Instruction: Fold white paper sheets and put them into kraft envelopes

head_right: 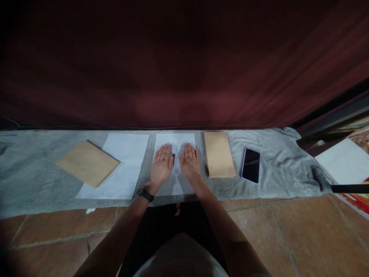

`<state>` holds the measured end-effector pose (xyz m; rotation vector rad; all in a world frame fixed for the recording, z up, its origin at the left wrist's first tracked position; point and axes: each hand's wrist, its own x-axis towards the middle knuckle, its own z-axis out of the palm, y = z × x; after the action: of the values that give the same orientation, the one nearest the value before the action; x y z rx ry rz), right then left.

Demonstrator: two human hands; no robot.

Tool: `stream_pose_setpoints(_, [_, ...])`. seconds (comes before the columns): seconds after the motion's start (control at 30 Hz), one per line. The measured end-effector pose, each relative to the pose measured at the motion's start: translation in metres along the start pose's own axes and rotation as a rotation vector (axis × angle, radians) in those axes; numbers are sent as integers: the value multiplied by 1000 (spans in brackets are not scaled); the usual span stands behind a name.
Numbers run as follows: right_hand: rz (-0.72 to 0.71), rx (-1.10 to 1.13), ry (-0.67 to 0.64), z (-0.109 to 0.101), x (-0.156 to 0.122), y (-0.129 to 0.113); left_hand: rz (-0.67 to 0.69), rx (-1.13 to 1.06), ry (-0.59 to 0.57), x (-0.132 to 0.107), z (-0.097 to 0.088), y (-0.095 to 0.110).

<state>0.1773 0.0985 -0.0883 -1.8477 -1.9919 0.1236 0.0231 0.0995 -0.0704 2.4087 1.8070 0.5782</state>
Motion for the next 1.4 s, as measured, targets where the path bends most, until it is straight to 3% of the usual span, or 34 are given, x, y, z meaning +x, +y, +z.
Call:
stream_pose_setpoints(0.2, [-63,23,-152,9,53,-11,30,-26,-123,52,11,-6])
stream_pose_setpoints(0.33, [-88,-8,-169,14,65,-3,29,20,-153,66,18,-18])
stream_pose_setpoints(0.8, [78,-105,66,26,67,11,-224,129,-37,67,23,-25])
stream_pose_setpoints(1.0, [120,-117,108,23,66,16,-279,120,-20,67,24,-27])
stream_pose_setpoints(1.13, [112,-104,63,16,69,13,-262,127,-21,66,24,-26])
stream_pose_setpoints(1.3, [-122,-45,-115,15,70,-7,-243,135,-36,65,22,-26])
stream_pose_setpoints(1.4, [-157,-37,-177,20,70,-18,-242,139,-53,65,20,-26])
